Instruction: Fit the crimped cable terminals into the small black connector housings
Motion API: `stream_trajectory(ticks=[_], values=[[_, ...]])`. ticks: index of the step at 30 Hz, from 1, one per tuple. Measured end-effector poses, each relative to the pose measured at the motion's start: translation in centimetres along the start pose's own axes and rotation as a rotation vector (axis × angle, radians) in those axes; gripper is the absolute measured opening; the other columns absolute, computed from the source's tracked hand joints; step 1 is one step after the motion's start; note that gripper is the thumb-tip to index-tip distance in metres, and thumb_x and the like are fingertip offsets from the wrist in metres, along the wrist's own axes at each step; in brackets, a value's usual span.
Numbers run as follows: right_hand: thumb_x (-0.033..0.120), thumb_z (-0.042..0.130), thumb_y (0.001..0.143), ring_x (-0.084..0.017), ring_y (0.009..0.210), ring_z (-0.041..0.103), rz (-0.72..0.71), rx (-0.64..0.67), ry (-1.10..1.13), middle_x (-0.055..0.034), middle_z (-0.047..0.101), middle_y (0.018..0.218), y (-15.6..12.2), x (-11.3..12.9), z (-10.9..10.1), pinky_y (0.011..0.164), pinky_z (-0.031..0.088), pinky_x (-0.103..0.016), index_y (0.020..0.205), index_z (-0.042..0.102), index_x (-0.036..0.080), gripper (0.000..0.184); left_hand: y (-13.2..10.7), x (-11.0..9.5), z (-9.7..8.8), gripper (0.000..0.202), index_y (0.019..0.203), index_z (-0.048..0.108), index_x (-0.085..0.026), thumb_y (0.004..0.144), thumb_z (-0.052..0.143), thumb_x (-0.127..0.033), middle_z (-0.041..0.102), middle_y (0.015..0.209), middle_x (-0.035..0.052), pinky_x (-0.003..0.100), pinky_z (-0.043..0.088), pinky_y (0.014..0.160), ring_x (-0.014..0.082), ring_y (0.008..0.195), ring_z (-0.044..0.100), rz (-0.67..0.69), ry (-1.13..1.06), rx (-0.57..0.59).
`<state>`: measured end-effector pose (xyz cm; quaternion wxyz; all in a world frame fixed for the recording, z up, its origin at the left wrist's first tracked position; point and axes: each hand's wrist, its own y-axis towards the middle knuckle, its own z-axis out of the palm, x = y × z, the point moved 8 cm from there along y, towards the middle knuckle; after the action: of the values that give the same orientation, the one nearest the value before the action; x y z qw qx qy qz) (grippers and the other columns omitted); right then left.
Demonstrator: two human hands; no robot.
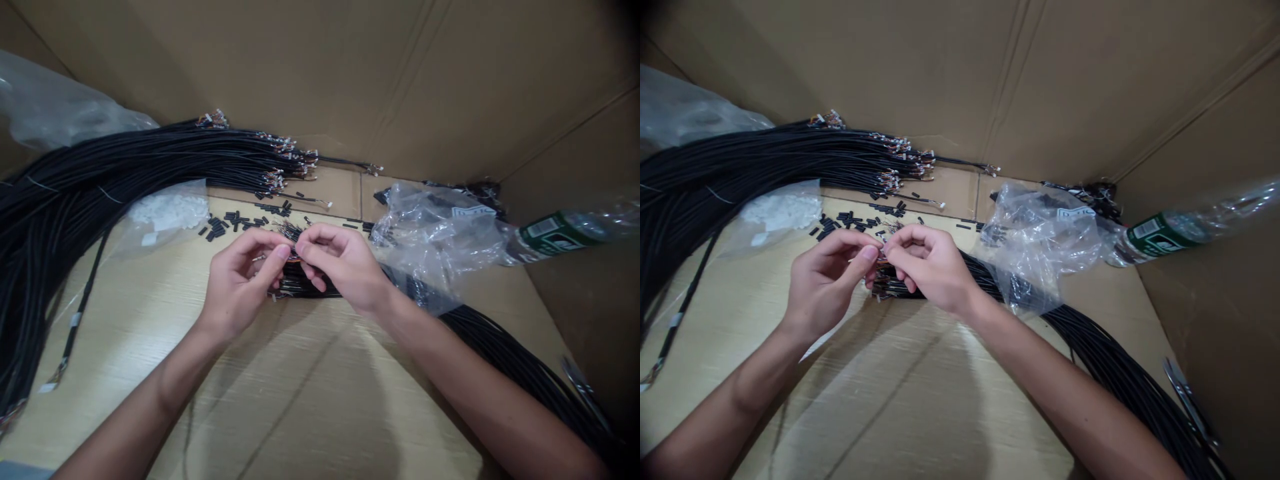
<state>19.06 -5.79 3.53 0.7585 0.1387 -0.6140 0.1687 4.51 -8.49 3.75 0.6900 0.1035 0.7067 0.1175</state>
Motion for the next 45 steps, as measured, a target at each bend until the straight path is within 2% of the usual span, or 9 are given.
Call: stream_trajectory(ticks=[6, 10, 14, 17, 22, 26, 33, 37, 45], values=[[0.030, 0.072, 0.096, -0.010, 0.063, 0.055, -0.250, -0.124, -0.321, -0.0003, 0.063, 0.082, -0.9, 1.6, -0.1, 0.051, 0.044, -0.024, 0.090, 0.062, 0.019, 0.016, 0.4, 0.2, -0.2, 0.026, 0.093, 0.076, -0.018, 0.090, 0.083, -0.042, 0.072, 0.085, 0.0041, 0.023, 0.053, 0.056, 0.0109, 0.061, 0.061, -0.079, -0.031, -0.023], [0.019, 0.065, 0.098, -0.012, 0.073, 0.056, -0.552, -0.195, -0.661, -0.0015, 0.060, 0.087, -2.1, 3.9, 0.8, 0.062, 0.047, -0.027, 0.087, 0.059, 0.020, 0.012, 0.4, 0.2, -0.2, 0.026, 0.089, 0.075, -0.017, 0.090, 0.083, -0.042, 0.071, 0.083, 0.0041, 0.022, 0.054, 0.058, 0.0112, 0.063, 0.061, -0.084, -0.036, -0.016], [0.014, 0.057, 0.101, -0.014, 0.077, 0.055, -0.763, -0.170, -0.892, -0.0042, 0.059, 0.088, -3.1, 4.7, 2.3, 0.067, 0.046, -0.030, 0.088, 0.056, 0.020, 0.014, 0.4, 0.0, -0.2, 0.026, 0.087, 0.073, -0.017, 0.091, 0.082, -0.040, 0.069, 0.080, 0.0030, 0.021, 0.052, 0.058, 0.0100, 0.062, 0.060, -0.074, -0.026, -0.023], [0.018, 0.058, 0.101, -0.015, 0.080, 0.057, -0.693, -0.155, -0.826, -0.0049, 0.060, 0.089, -2.8, 4.3, 2.2, 0.069, 0.048, -0.030, 0.088, 0.058, 0.020, 0.013, 0.4, -0.1, -0.2, 0.027, 0.088, 0.071, -0.016, 0.092, 0.081, -0.041, 0.069, 0.082, 0.0031, 0.021, 0.051, 0.058, 0.0102, 0.062, 0.059, -0.067, -0.016, -0.029], [0.034, 0.077, 0.091, -0.011, 0.064, 0.054, -0.168, -0.026, -0.239, -0.0005, 0.063, 0.079, -0.6, 1.4, 0.6, 0.055, 0.042, -0.025, 0.088, 0.068, 0.018, 0.019, 0.0, -0.2, -0.1, 0.020, 0.098, 0.069, -0.019, 0.098, 0.074, -0.038, 0.068, 0.091, 0.0036, 0.023, 0.052, 0.065, 0.0115, 0.071, 0.060, 0.017, 0.055, -0.017], [0.040, 0.089, 0.078, -0.008, 0.056, 0.045, 0.026, 0.034, -0.027, 0.0018, 0.058, 0.066, -0.1, 0.3, 0.4, 0.048, 0.033, -0.023, 0.083, 0.072, 0.015, 0.030, -0.4, -0.9, 0.3, 0.009, 0.104, 0.067, -0.021, 0.103, 0.068, -0.029, 0.065, 0.098, 0.0048, 0.027, 0.054, 0.077, 0.0148, 0.085, 0.064, 0.155, 0.110, 0.021], [0.028, 0.088, 0.078, -0.008, 0.059, 0.051, -0.112, -0.046, -0.016, 0.0009, 0.063, 0.075, 0.0, 1.2, -0.2, 0.049, 0.040, -0.022, 0.083, 0.070, 0.016, 0.022, -0.2, -0.3, 0.2, 0.014, 0.108, 0.070, -0.021, 0.103, 0.068, -0.034, 0.068, 0.096, 0.0028, 0.024, 0.052, 0.072, 0.0118, 0.076, 0.062, 0.052, 0.058, 0.023], [0.026, 0.082, 0.084, -0.009, 0.063, 0.055, -0.197, -0.078, -0.113, -0.0014, 0.066, 0.082, -0.3, 1.9, -0.2, 0.048, 0.042, -0.022, 0.086, 0.069, 0.017, 0.016, 0.0, -0.1, 0.1, 0.023, 0.095, 0.069, -0.019, 0.102, 0.069, -0.041, 0.067, 0.087, 0.0028, 0.026, 0.052, 0.073, 0.0139, 0.076, 0.062, 0.002, 0.067, 0.019], [0.018, 0.077, 0.084, -0.008, 0.059, 0.055, -0.209, -0.080, -0.195, -0.0001, 0.064, 0.078, -0.7, 2.5, 0.0, 0.049, 0.045, -0.021, 0.083, 0.066, 0.015, 0.011, -0.1, 0.2, 0.2, 0.024, 0.091, 0.066, -0.018, 0.103, 0.069, -0.039, 0.065, 0.084, 0.0010, 0.024, 0.051, 0.074, 0.0122, 0.077, 0.061, -0.011, 0.038, 0.046]])
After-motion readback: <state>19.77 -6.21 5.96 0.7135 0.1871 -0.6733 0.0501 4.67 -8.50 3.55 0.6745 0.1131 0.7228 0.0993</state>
